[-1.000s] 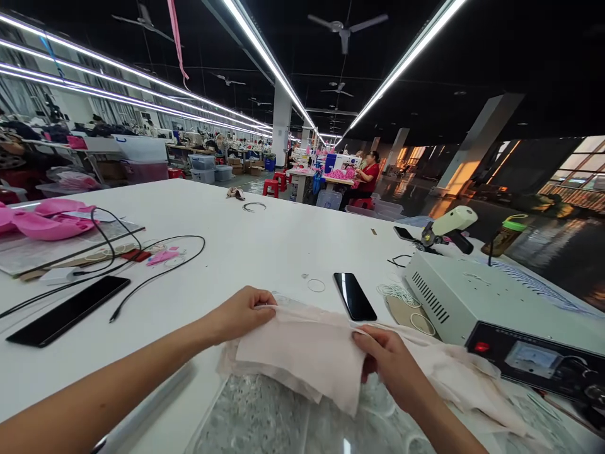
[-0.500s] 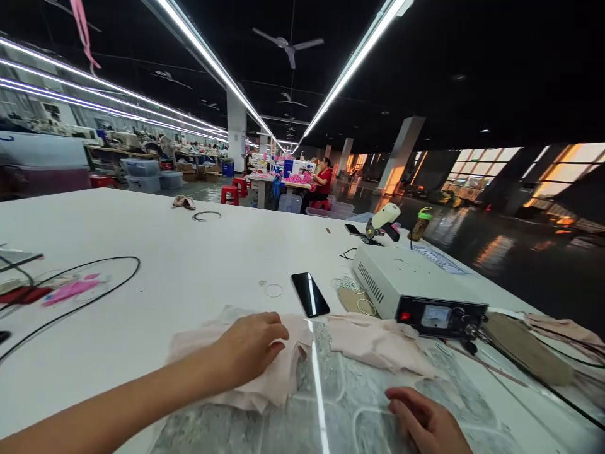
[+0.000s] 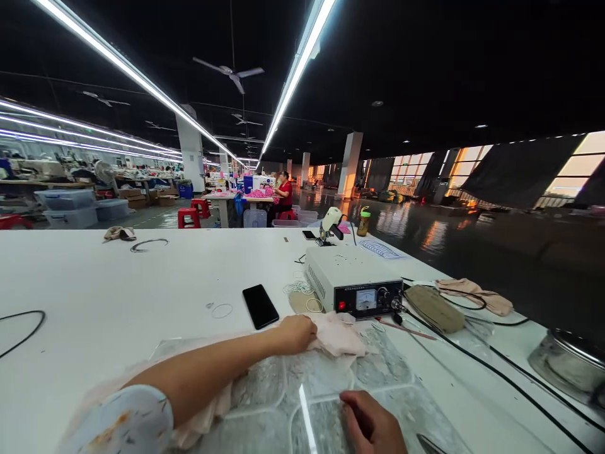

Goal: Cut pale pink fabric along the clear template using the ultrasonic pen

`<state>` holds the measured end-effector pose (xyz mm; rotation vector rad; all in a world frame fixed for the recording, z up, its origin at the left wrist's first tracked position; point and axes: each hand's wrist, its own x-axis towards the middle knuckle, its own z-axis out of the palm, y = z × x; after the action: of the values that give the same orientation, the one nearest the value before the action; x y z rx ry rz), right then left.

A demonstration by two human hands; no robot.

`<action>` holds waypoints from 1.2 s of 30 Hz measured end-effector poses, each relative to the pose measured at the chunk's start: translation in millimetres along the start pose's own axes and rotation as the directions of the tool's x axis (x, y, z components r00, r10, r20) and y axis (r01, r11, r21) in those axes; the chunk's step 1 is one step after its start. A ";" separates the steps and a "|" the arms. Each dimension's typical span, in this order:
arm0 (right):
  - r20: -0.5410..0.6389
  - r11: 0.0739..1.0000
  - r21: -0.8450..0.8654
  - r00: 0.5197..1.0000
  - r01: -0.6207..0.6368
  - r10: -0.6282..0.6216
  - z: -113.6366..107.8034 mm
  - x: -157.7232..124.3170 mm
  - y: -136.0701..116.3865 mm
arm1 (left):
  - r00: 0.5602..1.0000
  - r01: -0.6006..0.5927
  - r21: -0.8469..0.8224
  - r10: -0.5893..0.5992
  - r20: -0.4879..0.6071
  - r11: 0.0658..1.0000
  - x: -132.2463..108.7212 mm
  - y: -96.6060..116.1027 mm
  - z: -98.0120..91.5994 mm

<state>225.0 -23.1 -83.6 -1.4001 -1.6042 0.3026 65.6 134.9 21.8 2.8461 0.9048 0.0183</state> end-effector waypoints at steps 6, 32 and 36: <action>-0.105 0.989 -0.113 0.989 0.091 -0.103 -7.8 0.4 7.2 | 0.997 0.070 0.131 -0.074 0.028 0.989 -23.9 18.1 -19.5; 0.023 0.802 -0.531 0.951 0.274 -0.309 -62.3 -54.0 9.9 | 0.916 -0.334 -0.028 0.331 0.227 0.942 -157.2 69.7 3.2; -0.022 0.791 -0.568 0.957 0.227 -0.290 -67.6 -63.3 14.3 | 0.918 -0.393 -0.030 0.394 0.051 0.919 -121.4 84.0 15.7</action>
<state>279.0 -99.5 -89.4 -1.5592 -1.8510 -0.4463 15.4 -4.9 23.3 2.9407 0.3049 -0.0061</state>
